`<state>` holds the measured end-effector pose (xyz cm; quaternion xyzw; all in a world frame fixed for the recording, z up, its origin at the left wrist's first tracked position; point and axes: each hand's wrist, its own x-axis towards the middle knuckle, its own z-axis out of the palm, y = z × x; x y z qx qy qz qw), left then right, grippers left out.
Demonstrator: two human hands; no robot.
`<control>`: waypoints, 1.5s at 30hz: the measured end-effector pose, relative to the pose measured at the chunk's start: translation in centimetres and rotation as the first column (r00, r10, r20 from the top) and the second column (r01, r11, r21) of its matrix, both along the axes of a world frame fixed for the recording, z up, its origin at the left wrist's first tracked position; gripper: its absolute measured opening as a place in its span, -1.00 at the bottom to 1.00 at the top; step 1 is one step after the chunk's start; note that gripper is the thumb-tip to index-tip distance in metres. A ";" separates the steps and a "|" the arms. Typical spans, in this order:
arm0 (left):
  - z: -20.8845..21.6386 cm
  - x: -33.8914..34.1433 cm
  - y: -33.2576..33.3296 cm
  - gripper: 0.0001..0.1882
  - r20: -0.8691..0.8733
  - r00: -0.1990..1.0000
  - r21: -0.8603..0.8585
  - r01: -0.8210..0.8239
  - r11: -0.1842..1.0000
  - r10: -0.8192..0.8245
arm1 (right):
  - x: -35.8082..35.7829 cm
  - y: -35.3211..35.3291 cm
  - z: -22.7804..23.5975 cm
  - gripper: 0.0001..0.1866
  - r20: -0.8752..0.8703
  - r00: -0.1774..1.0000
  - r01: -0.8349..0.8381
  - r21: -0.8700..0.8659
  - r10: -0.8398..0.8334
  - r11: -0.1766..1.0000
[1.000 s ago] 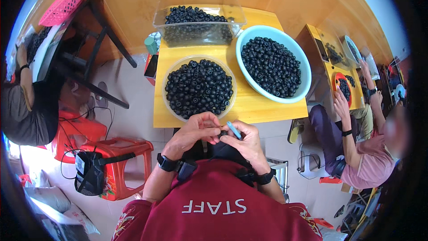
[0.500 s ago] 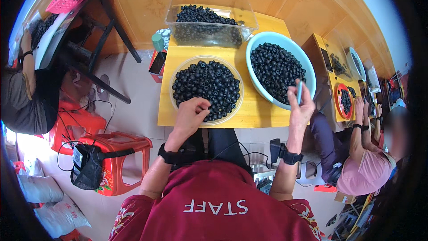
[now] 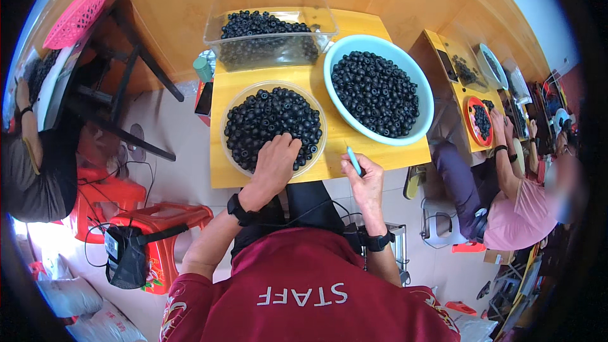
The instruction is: Manually sorting and cleaning small black berries using fingers and a small picking tool.
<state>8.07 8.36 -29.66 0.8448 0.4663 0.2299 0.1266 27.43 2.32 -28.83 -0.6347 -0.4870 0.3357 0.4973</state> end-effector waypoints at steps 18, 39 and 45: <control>0.2 -1.8 0.7 -0.84 0.242 0.970 -0.097 0.026 0.995 -0.002 | -1.0 -0.2 0.6 -0.87 -0.040 0.998 -0.041 -0.023 0.040 0.999; 0.9 -3.6 -2.5 -0.82 0.760 -0.011 -0.407 0.772 0.488 0.650 | -6.0 -0.4 5.2 -0.83 0.414 0.852 -0.404 0.128 0.321 0.906; 0.4 -3.7 -2.5 -0.84 0.771 -0.035 -0.361 0.799 0.481 0.636 | -6.1 -0.4 5.4 -0.83 0.437 0.849 -0.389 0.135 0.298 0.911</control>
